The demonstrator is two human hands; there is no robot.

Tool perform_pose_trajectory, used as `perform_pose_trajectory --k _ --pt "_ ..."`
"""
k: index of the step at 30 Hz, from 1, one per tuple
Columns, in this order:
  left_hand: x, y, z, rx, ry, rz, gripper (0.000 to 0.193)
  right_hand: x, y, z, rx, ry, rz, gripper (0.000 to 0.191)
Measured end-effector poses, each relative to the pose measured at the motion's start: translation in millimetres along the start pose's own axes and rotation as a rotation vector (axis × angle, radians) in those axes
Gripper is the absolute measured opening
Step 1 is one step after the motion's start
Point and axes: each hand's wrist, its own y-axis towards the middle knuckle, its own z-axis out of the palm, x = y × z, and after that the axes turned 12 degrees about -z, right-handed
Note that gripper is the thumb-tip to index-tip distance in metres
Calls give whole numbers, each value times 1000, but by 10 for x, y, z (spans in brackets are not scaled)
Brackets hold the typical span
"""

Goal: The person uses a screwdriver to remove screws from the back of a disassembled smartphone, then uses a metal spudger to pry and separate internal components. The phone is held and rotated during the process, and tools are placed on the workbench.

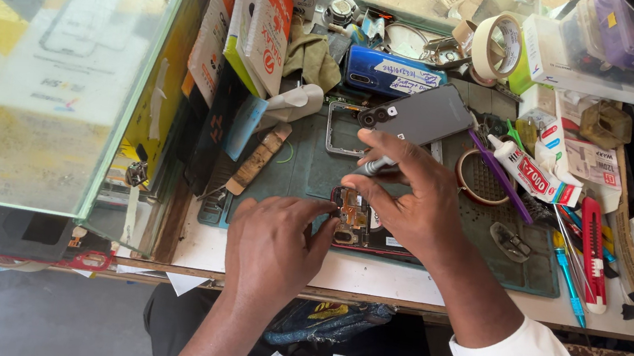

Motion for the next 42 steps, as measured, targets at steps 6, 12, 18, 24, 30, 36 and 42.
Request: perform_pose_trajectory --k 6,12,18,24,30,36,42 --pt "7 17 -3 33 -2 -21 16 -9 13 31 11 129 103 54" --pt "25 19 -14 43 -7 -33 16 2 34 42 41 177 68 61" --pt "31 24 -13 32 -17 -20 17 14 78 45 22 -65 -37 61" --pt "19 26 -16 33 -5 -11 16 29 72 26 41 -31 -10 68" --pt "21 20 -12 49 -2 -30 16 17 50 37 20 58 0 62" --pt "10 16 -11 52 -2 -33 16 16 41 14 30 36 -15 55" --pt "-25 13 -61 96 21 -57 19 83 75 -15 25 -47 -29 57"
